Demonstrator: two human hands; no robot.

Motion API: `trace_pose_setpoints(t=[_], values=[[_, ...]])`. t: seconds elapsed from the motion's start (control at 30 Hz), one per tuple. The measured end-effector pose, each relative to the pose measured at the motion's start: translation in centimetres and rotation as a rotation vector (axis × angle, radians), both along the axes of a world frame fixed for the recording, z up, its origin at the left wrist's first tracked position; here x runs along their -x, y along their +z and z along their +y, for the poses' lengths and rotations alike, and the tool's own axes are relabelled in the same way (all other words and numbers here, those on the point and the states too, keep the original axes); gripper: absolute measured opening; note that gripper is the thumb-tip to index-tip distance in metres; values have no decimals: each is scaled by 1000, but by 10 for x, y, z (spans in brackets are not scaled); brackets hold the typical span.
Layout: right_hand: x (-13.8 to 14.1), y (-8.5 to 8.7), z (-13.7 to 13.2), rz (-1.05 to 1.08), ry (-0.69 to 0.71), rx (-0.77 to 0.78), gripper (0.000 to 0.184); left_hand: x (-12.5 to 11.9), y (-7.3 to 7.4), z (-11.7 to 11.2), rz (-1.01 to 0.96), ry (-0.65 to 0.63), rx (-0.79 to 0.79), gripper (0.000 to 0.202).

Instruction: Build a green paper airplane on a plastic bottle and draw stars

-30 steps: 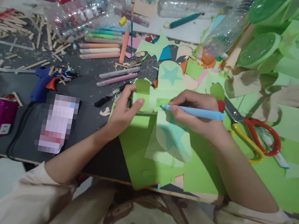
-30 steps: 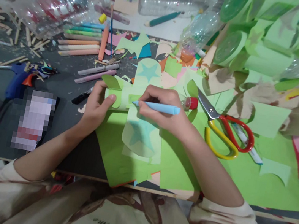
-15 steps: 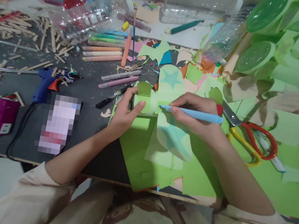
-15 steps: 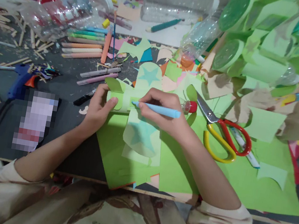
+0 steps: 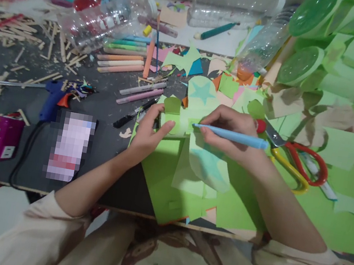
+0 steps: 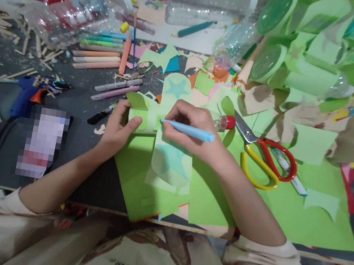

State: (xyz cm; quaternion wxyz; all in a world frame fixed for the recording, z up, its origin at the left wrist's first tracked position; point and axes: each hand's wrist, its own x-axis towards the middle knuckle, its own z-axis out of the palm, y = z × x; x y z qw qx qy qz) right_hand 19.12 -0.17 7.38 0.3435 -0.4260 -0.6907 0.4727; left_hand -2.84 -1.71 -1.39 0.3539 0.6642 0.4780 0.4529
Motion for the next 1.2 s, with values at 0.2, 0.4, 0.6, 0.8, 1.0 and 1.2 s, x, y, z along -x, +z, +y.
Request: trace_pose_setpoints(t=[0.2,0.4,0.6,0.8,1.0,1.2], values=[[1,-3,-2,-55,5,13,19,-1,2,-1,-29,0,20,49],[-1,-5,-1,-61,17,23,16,-1,3,-1,-27,3,17,46],[-1,-6,1,-62,-31,13,18,-1,4,0,-28,-9,16,46],[0,-7,-2,-42,-52,-7,19,-1,4,0,-29,-7,12,45],[0,-8,-2,-58,-13,21,23,-1,4,0,-22,-14,15,46],[1,-9,0,24,-48,18,16,-2,3,1,-55,-10,8,45]])
